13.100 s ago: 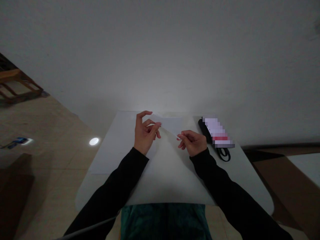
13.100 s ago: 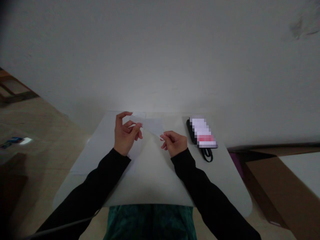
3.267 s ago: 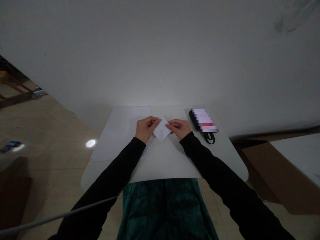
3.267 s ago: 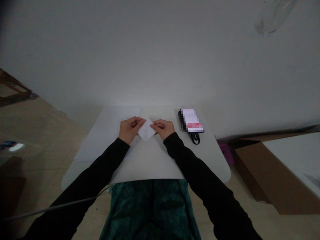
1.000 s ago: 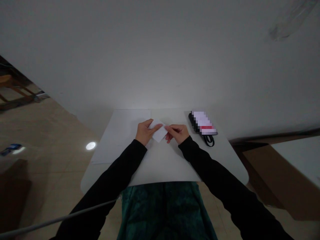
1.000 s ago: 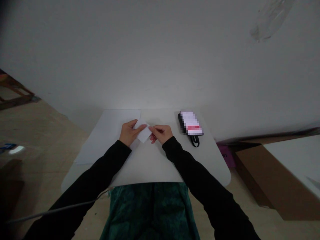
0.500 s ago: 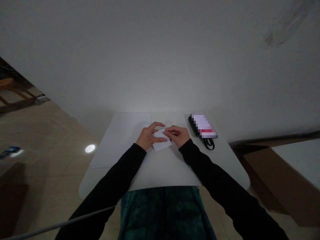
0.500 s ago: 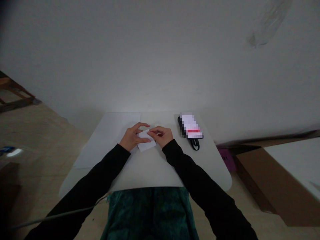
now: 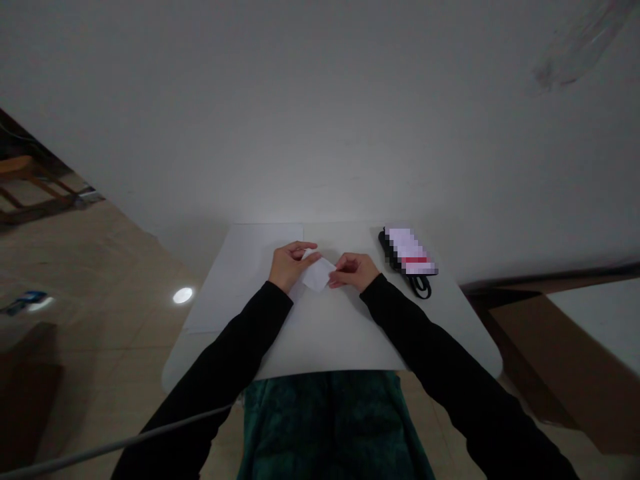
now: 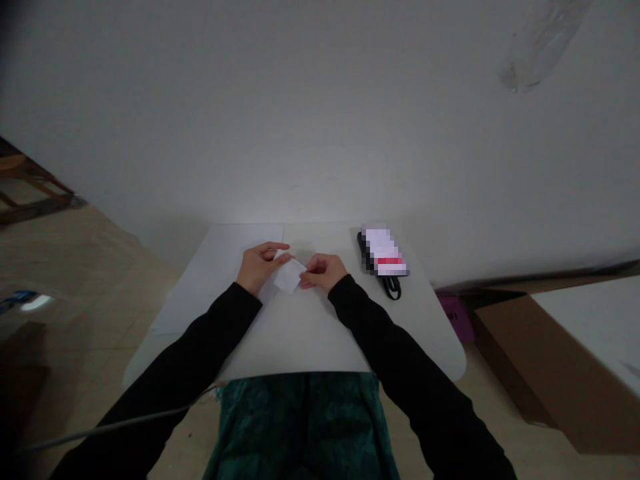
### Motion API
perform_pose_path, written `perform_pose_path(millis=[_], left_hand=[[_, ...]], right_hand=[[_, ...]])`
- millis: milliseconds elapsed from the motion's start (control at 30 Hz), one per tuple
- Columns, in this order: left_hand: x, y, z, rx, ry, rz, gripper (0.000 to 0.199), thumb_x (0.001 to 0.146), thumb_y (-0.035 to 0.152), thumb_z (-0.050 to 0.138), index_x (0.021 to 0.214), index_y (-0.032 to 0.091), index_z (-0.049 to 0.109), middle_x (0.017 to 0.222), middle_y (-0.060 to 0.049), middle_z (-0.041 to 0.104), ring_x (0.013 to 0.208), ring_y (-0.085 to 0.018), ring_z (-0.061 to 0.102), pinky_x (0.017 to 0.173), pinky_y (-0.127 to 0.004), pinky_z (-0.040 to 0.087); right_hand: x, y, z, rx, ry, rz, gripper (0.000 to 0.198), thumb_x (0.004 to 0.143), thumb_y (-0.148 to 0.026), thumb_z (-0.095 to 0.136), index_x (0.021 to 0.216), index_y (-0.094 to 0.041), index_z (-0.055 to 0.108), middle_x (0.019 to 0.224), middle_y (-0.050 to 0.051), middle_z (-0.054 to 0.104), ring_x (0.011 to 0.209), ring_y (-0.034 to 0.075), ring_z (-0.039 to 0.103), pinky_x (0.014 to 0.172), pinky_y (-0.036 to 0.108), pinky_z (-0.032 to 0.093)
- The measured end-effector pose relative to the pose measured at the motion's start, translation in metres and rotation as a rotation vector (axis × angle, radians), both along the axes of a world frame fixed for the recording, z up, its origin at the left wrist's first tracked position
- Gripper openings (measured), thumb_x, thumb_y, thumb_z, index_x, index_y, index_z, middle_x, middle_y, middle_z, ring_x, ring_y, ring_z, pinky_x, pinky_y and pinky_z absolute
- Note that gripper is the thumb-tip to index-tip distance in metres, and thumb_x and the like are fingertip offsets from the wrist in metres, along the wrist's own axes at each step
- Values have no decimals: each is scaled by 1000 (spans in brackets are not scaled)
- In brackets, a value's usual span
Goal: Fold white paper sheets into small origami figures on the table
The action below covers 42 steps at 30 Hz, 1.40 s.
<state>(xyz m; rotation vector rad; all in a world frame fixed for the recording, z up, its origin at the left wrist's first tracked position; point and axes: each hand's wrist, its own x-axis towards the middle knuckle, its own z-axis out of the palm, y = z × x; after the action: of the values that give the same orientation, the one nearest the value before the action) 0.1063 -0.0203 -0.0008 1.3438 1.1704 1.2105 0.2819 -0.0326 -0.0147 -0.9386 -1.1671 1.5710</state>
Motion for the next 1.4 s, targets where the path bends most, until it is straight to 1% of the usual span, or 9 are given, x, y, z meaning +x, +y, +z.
perform_pose_path(millis=[267, 500, 600, 767, 900, 1000, 1167, 1267, 1400], left_hand=[[-3, 1, 7, 235, 196, 86, 25, 72, 39, 70, 75, 14, 69, 73, -3, 69, 66, -13, 61, 59, -22, 45], [-3, 1, 6, 181, 91, 51, 28, 71, 41, 71, 73, 13, 66, 62, 0, 64, 51, -8, 52, 49, -20, 37], [-2, 0, 9, 132, 26, -7, 34, 70, 42, 72, 88, 13, 67, 64, -1, 66, 52, -9, 55, 49, -19, 40], [1, -2, 10, -3, -115, -91, 80, 63, 38, 79, 132, 19, 44, 79, -3, 69, 61, -14, 64, 56, -24, 50], [6, -1, 3, -88, -174, -90, 78, 63, 42, 78, 130, 19, 45, 83, -5, 68, 61, -13, 63, 51, -21, 48], [9, -1, -4, -92, -184, -103, 55, 64, 46, 77, 105, 13, 61, 84, -7, 68, 66, -14, 63, 53, -22, 48], [7, -1, -10, -40, -189, 6, 41, 69, 50, 72, 77, 10, 63, 65, -2, 64, 53, -10, 55, 51, -22, 45], [0, 1, -4, -20, -158, -53, 42, 64, 44, 77, 85, 10, 64, 70, -3, 67, 55, -11, 58, 54, -22, 47], [-11, 2, 12, -28, -68, -164, 80, 57, 36, 82, 127, 15, 50, 78, -3, 70, 60, -14, 64, 58, -23, 50]], right_hand=[[-7, -11, 4, 67, -108, 261, 43, 62, -53, 75, 65, -13, 60, 58, 3, 66, 45, 13, 61, 37, 25, 52], [-8, -13, 8, -31, -222, 343, 46, 74, -57, 57, 56, -14, 56, 46, 1, 56, 32, 10, 49, 28, 20, 31], [-5, -11, 12, 49, -209, 230, 44, 74, -51, 56, 50, -15, 55, 40, -1, 51, 29, 5, 37, 30, 19, 22], [0, -8, 17, 131, -97, 57, 45, 74, -51, 54, 47, -16, 55, 39, -1, 50, 31, 4, 30, 34, 21, 16], [-6, -9, 12, 176, -50, -66, 47, 74, -57, 54, 51, -16, 56, 44, -1, 53, 32, 4, 29, 34, 22, 15], [-14, -13, 3, 210, -46, -105, 49, 77, -60, 52, 55, -17, 56, 44, -3, 50, 32, 4, 30, 34, 22, 18], [-23, -15, -10, 236, -218, 81, 47, 83, -56, 49, 60, -15, 58, 48, -2, 54, 33, 4, 36, 34, 19, 26], [-18, -13, -5, 202, -163, 4, 35, 82, -51, 50, 79, -17, 57, 55, -4, 56, 33, 5, 43, 32, 18, 29], [-5, -8, 12, 245, -3, -9, 46, 76, -32, 54, 119, -27, 41, 78, -4, 63, 47, 10, 60, 35, 17, 41]])
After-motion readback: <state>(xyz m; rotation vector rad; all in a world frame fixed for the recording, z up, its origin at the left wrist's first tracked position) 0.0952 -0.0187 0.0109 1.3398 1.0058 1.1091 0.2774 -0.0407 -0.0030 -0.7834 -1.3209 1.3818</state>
